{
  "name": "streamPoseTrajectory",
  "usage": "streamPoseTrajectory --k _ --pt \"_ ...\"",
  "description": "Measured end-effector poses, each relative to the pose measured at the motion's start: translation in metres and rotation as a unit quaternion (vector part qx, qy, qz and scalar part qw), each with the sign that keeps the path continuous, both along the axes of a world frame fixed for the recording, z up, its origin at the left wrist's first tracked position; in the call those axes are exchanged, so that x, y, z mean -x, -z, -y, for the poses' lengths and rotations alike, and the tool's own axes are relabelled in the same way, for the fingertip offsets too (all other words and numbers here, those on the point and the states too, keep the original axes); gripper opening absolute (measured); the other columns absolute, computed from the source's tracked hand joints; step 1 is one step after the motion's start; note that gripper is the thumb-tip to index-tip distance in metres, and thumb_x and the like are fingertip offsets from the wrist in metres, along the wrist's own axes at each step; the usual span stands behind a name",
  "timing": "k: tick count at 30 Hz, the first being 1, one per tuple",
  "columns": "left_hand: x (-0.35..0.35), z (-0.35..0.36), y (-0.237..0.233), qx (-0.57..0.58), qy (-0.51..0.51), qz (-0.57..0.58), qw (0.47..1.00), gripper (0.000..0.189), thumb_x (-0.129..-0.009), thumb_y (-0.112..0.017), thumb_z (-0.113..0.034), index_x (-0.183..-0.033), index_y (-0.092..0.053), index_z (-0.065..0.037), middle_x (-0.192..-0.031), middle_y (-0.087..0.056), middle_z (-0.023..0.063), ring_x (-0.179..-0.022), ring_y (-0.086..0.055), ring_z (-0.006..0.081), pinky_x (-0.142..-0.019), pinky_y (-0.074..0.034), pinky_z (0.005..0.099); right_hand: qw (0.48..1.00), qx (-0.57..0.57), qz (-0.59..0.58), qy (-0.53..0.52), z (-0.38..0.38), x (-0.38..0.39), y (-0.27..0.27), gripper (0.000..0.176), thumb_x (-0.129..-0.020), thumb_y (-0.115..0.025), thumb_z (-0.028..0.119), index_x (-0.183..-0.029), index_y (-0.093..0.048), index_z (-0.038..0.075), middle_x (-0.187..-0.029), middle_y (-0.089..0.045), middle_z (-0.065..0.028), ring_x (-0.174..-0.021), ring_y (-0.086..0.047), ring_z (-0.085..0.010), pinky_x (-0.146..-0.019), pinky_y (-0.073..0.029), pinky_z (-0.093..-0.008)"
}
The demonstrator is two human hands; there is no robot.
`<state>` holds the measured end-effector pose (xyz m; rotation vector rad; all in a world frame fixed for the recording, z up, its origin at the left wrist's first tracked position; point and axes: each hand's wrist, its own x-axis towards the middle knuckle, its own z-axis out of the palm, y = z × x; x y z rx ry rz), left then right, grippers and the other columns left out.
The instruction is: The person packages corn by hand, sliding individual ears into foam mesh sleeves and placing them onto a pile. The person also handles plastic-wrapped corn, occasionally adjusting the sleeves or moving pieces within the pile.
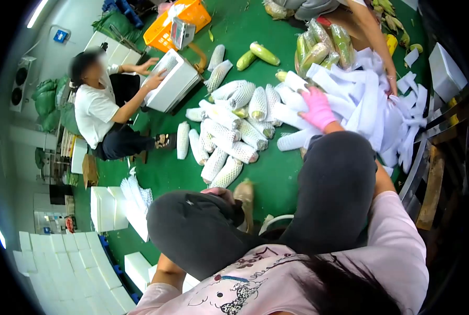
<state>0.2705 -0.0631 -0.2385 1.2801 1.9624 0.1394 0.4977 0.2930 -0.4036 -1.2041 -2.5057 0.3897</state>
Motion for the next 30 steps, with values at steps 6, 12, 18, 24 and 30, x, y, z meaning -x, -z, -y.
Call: streamPoseTrajectory --k 6,12,18,24,30 --pt "0.002 -0.093 0.073 0.077 -0.018 0.511 0.856 0.039 -0.091 -0.054 -0.025 -0.117 -0.054 0.004 -0.091 -0.065 0.0097 -0.086 -0.061 0.0174 -0.081 -0.047 0.0294 0.98 0.011 0.196 0.037 -0.002 0.03 0.027 0.108 -0.059 -0.082 0.039 -0.148 -0.024 0.022 -0.151 -0.023 -0.0155 -0.138 -0.026 -0.0352 -0.109 -0.023 -0.0556" --pt "-0.021 -0.188 0.203 -0.219 0.207 0.117 0.946 0.057 -0.078 -0.061 -0.019 -0.13 -0.046 -0.002 -0.13 -0.044 0.0224 -0.117 -0.048 0.0368 -0.099 -0.039 0.0429 0.976 0.113 0.181 0.046 -0.012 0.037 0.078 0.092 -0.069 -0.075 0.029 -0.147 -0.027 0.019 -0.144 -0.034 -0.0155 -0.128 -0.041 -0.0367 -0.103 -0.038 -0.0459" --pt "-0.032 -0.27 0.265 -0.033 0.365 -0.081 0.927 0.06 -0.071 -0.069 -0.023 -0.127 -0.05 -0.01 -0.118 -0.055 0.013 -0.115 -0.052 0.0299 -0.096 -0.04 0.0402 0.944 0.225 -0.218 0.106 -0.019 -0.03 0.078 0.078 -0.077 -0.068 0.017 -0.143 -0.028 0.004 -0.12 -0.057 -0.0173 -0.109 -0.055 -0.0326 -0.095 -0.044 -0.0394" --pt "-0.021 -0.261 0.304 -0.167 0.332 -0.062 0.926 0.056 -0.072 -0.072 -0.028 -0.122 -0.054 -0.008 -0.108 -0.058 0.0144 -0.107 -0.054 0.0328 -0.09 -0.044 0.0414 0.899 0.054 -0.321 0.294 -0.009 -0.091 0.046 0.077 -0.078 -0.069 0.017 -0.142 -0.029 0.001 -0.118 -0.057 -0.0213 -0.111 -0.055 -0.0312 -0.097 -0.042 -0.0377" --pt "-0.021 -0.277 0.229 -0.064 0.053 0.176 0.981 0.06 -0.081 -0.067 -0.036 -0.128 -0.051 -0.003 -0.115 -0.061 0.021 -0.108 -0.057 0.0372 -0.094 -0.045 0.0385 0.937 0.065 -0.09 0.332 -0.01 -0.144 0.131 0.064 -0.077 -0.066 0.014 -0.135 -0.042 0.005 -0.12 -0.058 -0.0176 -0.107 -0.057 -0.0286 -0.097 -0.043 -0.0369"
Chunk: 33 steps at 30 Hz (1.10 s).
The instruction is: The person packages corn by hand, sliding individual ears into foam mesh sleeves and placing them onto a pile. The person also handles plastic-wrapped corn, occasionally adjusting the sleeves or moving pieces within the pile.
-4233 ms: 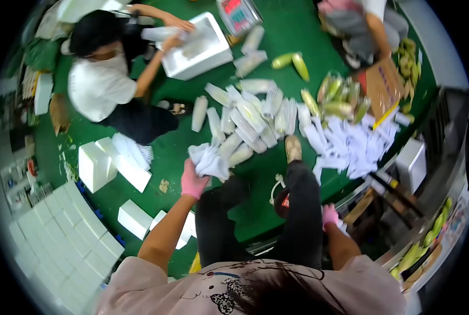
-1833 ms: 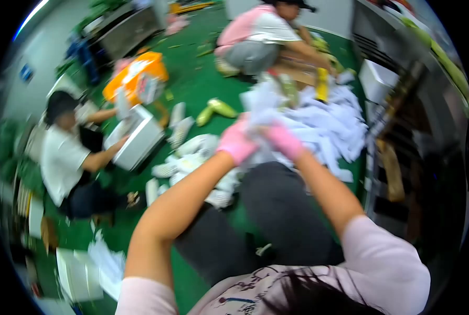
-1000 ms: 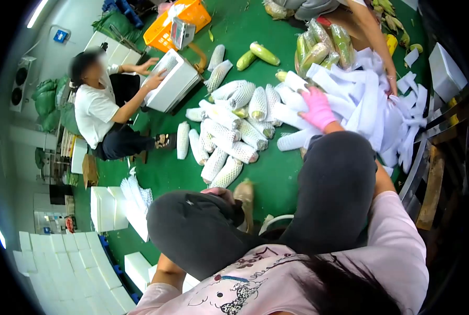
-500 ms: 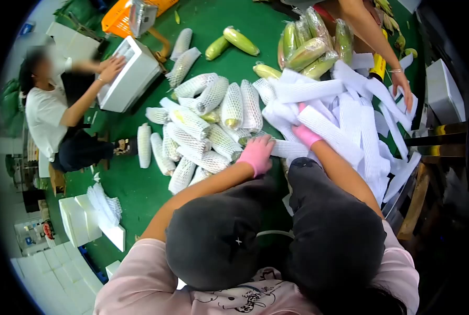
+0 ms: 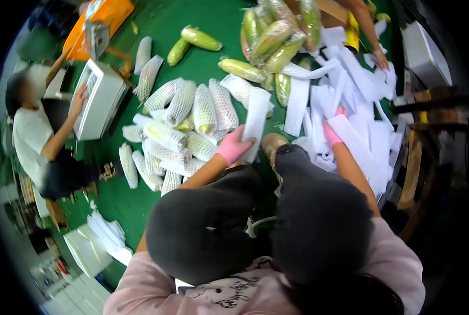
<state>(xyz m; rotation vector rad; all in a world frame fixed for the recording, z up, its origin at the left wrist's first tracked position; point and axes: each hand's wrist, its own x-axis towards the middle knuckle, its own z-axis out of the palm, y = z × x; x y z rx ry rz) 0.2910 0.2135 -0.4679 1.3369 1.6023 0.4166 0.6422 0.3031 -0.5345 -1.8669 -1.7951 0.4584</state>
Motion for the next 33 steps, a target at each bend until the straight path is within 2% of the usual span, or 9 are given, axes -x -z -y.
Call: streamPoseTrajectory --k 2,6,9,13,16,20,24,27,33 --pt "0.022 -0.01 -0.031 -0.044 0.025 -0.034 0.998 0.066 -0.084 -0.065 -0.04 -0.132 -0.046 0.001 -0.122 -0.059 0.0241 -0.114 -0.057 0.0334 -0.098 -0.043 0.0371 0.994 -0.012 0.105 -0.035 -0.012 -0.015 0.023 0.064 -0.075 -0.066 0.013 -0.134 -0.044 0.005 -0.119 -0.058 -0.0174 -0.106 -0.057 -0.028 -0.097 -0.044 -0.0373" --pt "0.063 -0.032 -0.141 -0.002 0.074 -0.057 0.996 0.051 -0.089 -0.063 -0.026 -0.13 -0.049 0.002 -0.106 -0.066 0.0136 -0.092 -0.063 0.0164 -0.083 -0.05 0.0296 0.915 0.272 -0.299 0.002 -0.015 -0.007 -0.054 0.077 -0.073 -0.072 0.025 -0.139 -0.039 0.002 -0.123 -0.057 -0.0161 -0.112 -0.055 -0.0266 -0.097 -0.044 -0.0346" --pt "0.101 -0.032 -0.186 -0.027 0.056 -0.011 0.998 0.048 -0.09 -0.062 -0.015 -0.132 -0.046 0.005 -0.111 -0.063 0.011 -0.097 -0.061 0.0149 -0.085 -0.049 0.028 0.946 0.117 -0.284 0.101 0.008 0.005 -0.104 0.079 -0.075 -0.073 0.026 -0.14 -0.037 0.0 -0.132 -0.051 -0.0158 -0.123 -0.049 -0.0265 -0.101 -0.04 -0.0334" --pt "0.107 -0.03 -0.218 -0.07 -0.052 0.035 0.996 0.044 -0.092 -0.059 -0.01 -0.13 -0.046 0.007 -0.112 -0.062 0.0104 -0.097 -0.059 0.0133 -0.086 -0.046 0.025 0.871 -0.057 -0.487 -0.023 0.091 0.023 -0.164 0.051 -0.083 -0.065 0.014 -0.13 -0.051 0.002 -0.123 -0.057 -0.0155 -0.115 -0.056 -0.0234 -0.096 -0.043 -0.0313" --pt "0.095 -0.018 -0.23 -0.088 -0.041 0.004 0.995 0.04 -0.092 -0.06 -0.012 -0.126 -0.05 0.007 -0.107 -0.064 0.0097 -0.094 -0.059 0.0121 -0.082 -0.047 0.0242 0.974 -0.076 -0.192 -0.092 0.18 0.044 -0.154 0.022 -0.081 -0.063 0.01 -0.102 -0.061 0.003 -0.089 -0.061 -0.0128 -0.083 -0.062 -0.0307 -0.073 -0.048 -0.0399" --pt "0.074 -0.023 -0.25 -0.138 -0.012 0.008 0.99 0.042 -0.092 -0.061 -0.012 -0.128 -0.049 0.006 -0.108 -0.064 0.0097 -0.095 -0.06 0.0131 -0.083 -0.048 0.0251 0.979 0.171 -0.019 -0.109 0.275 0.04 -0.063 0.055 -0.07 -0.073 0.018 -0.116 -0.046 0.007 -0.114 -0.049 -0.0157 -0.098 -0.053 -0.0338 -0.079 -0.045 -0.0431" --pt "0.066 -0.037 -0.264 -0.264 0.058 -0.055 0.961 0.039 -0.085 -0.061 -0.006 -0.122 -0.053 0.005 -0.109 -0.062 0.0129 -0.099 -0.058 0.0155 -0.087 -0.046 0.0269 0.973 0.073 0.116 -0.188 0.298 0.023 -0.045 0.061 -0.074 -0.066 0.02 -0.129 -0.043 0.008 -0.127 -0.046 -0.011 -0.1 -0.052 -0.0292 -0.079 -0.045 -0.0396" --pt "0.05 -0.022 -0.287 -0.32 0.008 -0.038 0.947 0.043 -0.083 -0.057 -0.004 -0.124 -0.051 0.005 -0.112 -0.061 0.0138 -0.104 -0.057 0.0174 -0.092 -0.044 0.0283 0.96 0.163 0.102 -0.205 0.312 0.012 -0.041 0.055 -0.083 -0.053 0.029 -0.134 -0.043 0.009 -0.132 -0.043 -0.0166 -0.098 -0.057 -0.0303 -0.077 -0.047 -0.0425" --pt "0.049 0.018 -0.33 -0.485 -0.028 -0.009 0.874 0.05 -0.073 -0.052 0.001 -0.123 -0.056 -0.004 -0.1 -0.065 0.0124 -0.089 -0.062 0.0177 -0.082 -0.05 0.0339 0.927 0.258 0.106 -0.25 0.301 -0.007 -0.043 0.065 -0.081 -0.061 0.035 -0.136 -0.042 0.007 -0.134 -0.046 -0.0178 -0.109 -0.053 -0.0311 -0.089 -0.042 -0.042"
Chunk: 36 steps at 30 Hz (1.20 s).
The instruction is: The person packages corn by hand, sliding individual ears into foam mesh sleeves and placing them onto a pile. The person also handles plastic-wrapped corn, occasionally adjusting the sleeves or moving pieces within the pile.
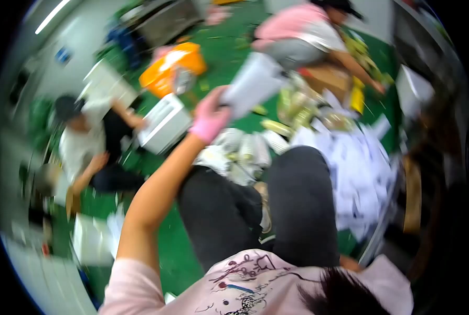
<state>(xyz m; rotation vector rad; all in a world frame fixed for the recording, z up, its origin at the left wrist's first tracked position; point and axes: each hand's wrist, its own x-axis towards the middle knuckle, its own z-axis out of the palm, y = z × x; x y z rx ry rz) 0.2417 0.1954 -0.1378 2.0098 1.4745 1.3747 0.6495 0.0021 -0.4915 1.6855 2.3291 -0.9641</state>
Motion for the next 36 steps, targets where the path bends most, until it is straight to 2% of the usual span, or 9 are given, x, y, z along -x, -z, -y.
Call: streamPoseTrajectory --k 3,7,13,16,21,23,25,29,36 --pt "0.003 0.016 -0.002 0.241 -0.039 0.127 0.961 0.056 -0.076 -0.057 -0.011 -0.131 -0.047 -0.006 -0.104 -0.063 0.0132 -0.092 -0.061 0.0201 -0.077 -0.051 0.0355 0.999 0.034 -0.005 -0.012 -0.037 -0.019 -0.009 0.07 -0.08 -0.065 0.039 -0.138 -0.042 0.006 -0.135 -0.047 -0.0185 -0.114 -0.051 -0.0314 -0.094 -0.04 -0.0417" --pt "-0.03 -0.018 0.01 -0.022 -0.242 -0.02 0.97 0.067 -0.078 -0.063 -0.037 -0.132 -0.044 -0.001 -0.117 -0.058 0.0254 -0.109 -0.057 0.0393 -0.095 -0.045 0.0437 0.998 0.05 0.038 0.027 -0.104 -0.037 -0.093 0.077 -0.079 -0.07 0.043 -0.14 -0.042 0.005 -0.136 -0.048 -0.0193 -0.121 -0.049 -0.0319 -0.102 -0.036 -0.0413" --pt "-0.099 -0.055 0.005 0.143 0.027 0.026 0.989 0.05 -0.072 -0.06 -0.027 -0.118 -0.056 -0.006 -0.108 -0.063 0.0217 -0.104 -0.06 0.0357 -0.09 -0.047 0.0415 0.843 -0.501 -0.187 0.056 -0.28 -0.055 -0.201 0.065 -0.086 -0.063 0.023 -0.141 -0.037 -0.001 -0.142 -0.04 -0.0214 -0.13 -0.04 -0.0367 -0.109 -0.03 -0.0428" --pt "-0.134 -0.094 0.043 0.202 0.178 -0.012 0.963 0.053 -0.071 -0.061 -0.029 -0.118 -0.06 -0.005 -0.111 -0.064 0.0192 -0.106 -0.06 0.0331 -0.091 -0.047 0.0393 0.805 -0.496 -0.281 0.164 -0.275 0.042 -0.329 0.053 -0.095 -0.054 0.02 -0.142 -0.037 0.001 -0.144 -0.04 -0.0184 -0.134 -0.036 -0.0292 -0.112 -0.026 -0.0378" --pt "-0.156 -0.146 0.148 0.125 0.279 0.184 0.934 0.046 -0.077 -0.059 -0.021 -0.118 -0.054 0.0 -0.11 -0.057 0.0192 -0.105 -0.057 0.0299 -0.092 -0.045 0.0372 0.863 -0.091 -0.466 0.172 -0.405 0.06 -0.211 0.037 -0.091 -0.053 0.012 -0.125 -0.054 -0.004 -0.12 -0.061 -0.0089 -0.105 -0.057 -0.0188 -0.097 -0.04 -0.0314" --pt "-0.147 -0.158 0.196 0.28 0.352 0.483 0.752 0.04 -0.08 -0.059 -0.013 -0.118 -0.053 -0.002 -0.108 -0.058 0.012 -0.099 -0.058 0.0222 -0.089 -0.046 0.032 0.924 -0.322 -0.206 -0.012 -0.418 0.084 -0.17 0.037 -0.091 -0.053 0.011 -0.126 -0.053 -0.001 -0.115 -0.063 -0.0137 -0.101 -0.06 -0.0262 -0.095 -0.042 -0.0338" --pt "-0.128 -0.154 0.25 0.222 0.154 0.29 0.918 0.03 -0.087 -0.058 -0.014 -0.114 -0.056 -0.002 -0.103 -0.059 0.0063 -0.094 -0.056 0.0156 -0.082 -0.046 0.0282 0.85 -0.342 -0.354 0.187 -0.411 0.129 -0.106 0.036 -0.09 -0.057 0.015 -0.122 -0.055 0.001 -0.111 -0.063 -0.0177 -0.102 -0.06 -0.0319 -0.092 -0.043 -0.0355" --pt "-0.127 -0.137 0.3 0.316 -0.004 0.591 0.742 0.021 -0.092 -0.059 -0.018 -0.103 -0.061 -0.001 -0.092 -0.061 0.0037 -0.083 -0.054 0.011 -0.076 -0.046 0.0253 0.922 -0.161 -0.315 0.158 -0.394 0.163 -0.071 0.033 -0.091 -0.058 0.017 -0.117 -0.055 -0.003 -0.104 -0.063 -0.0146 -0.094 -0.057 -0.0197 -0.086 -0.045 -0.0314" --pt "-0.152 -0.151 0.315 0.315 -0.022 0.456 0.832 0.069 -0.086 -0.064 -0.024 -0.143 -0.033 -0.001 -0.137 -0.045 0.0193 -0.127 -0.043 0.0299 -0.106 -0.035 0.0353 0.832 0.084 -0.472 0.281 -0.396 0.145 -0.064 0.028 -0.088 -0.06 0.009 -0.113 -0.06 -0.002 -0.099 -0.065 -0.0048 -0.088 -0.058 -0.0127 -0.077 -0.048 -0.027"
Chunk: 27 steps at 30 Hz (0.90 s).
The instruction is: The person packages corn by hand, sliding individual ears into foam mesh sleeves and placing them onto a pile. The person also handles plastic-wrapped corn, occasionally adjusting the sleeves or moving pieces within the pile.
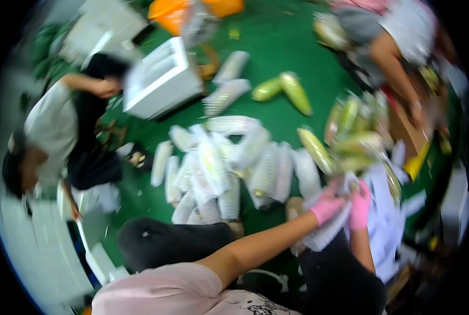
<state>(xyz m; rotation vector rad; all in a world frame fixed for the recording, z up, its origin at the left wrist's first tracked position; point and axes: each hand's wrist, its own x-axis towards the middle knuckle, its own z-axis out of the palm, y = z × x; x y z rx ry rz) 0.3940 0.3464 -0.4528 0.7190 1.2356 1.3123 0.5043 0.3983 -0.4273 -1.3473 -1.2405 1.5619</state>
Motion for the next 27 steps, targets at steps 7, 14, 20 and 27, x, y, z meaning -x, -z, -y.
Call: streamPoseTrajectory --k 7,14,20,27 --pt "0.046 -0.056 0.011 -0.058 0.084 0.15 0.983 0.054 -0.083 -0.066 -0.029 -0.124 -0.052 0.003 -0.111 -0.06 0.0172 -0.093 -0.061 0.0249 -0.084 -0.049 0.0351 0.92 0.206 -0.333 0.036 -0.035 0.016 -0.012 0.045 -0.09 -0.055 0.023 -0.127 -0.049 0.0 -0.122 -0.055 -0.0148 -0.109 -0.055 -0.0267 -0.097 -0.043 -0.0377" --pt "0.119 -0.099 -0.036 0.065 -0.012 0.385 0.921 0.038 -0.09 -0.058 -0.03 -0.117 -0.05 -0.005 -0.092 -0.062 0.0121 -0.08 -0.064 0.0243 -0.071 -0.053 0.0416 0.974 0.129 -0.119 -0.146 -0.084 -0.028 0.063 0.045 -0.094 -0.051 0.028 -0.133 -0.047 0.004 -0.121 -0.057 -0.0098 -0.107 -0.057 -0.0212 -0.094 -0.044 -0.0346" --pt "0.093 -0.095 0.009 0.022 0.061 0.49 0.869 0.033 -0.089 -0.061 -0.027 -0.117 -0.058 -0.011 -0.111 -0.066 0.0061 -0.099 -0.064 0.0219 -0.088 -0.051 0.0408 0.965 0.033 -0.23 -0.12 -0.105 -0.034 -0.008 0.045 -0.096 -0.05 0.031 -0.132 -0.048 0.003 -0.128 -0.054 -0.0105 -0.118 -0.052 -0.0209 -0.103 -0.038 -0.0361" --pt "0.102 -0.065 0.018 0.048 0.055 0.55 0.832 0.038 -0.088 -0.063 -0.023 -0.12 -0.056 -0.003 -0.118 -0.062 0.0127 -0.111 -0.058 0.0254 -0.102 -0.043 0.0398 0.997 -0.019 -0.047 -0.05 -0.056 -0.058 0.0 0.041 -0.096 -0.046 0.019 -0.131 -0.051 -0.002 -0.128 -0.056 -0.0108 -0.12 -0.049 -0.021 -0.107 -0.034 -0.033"
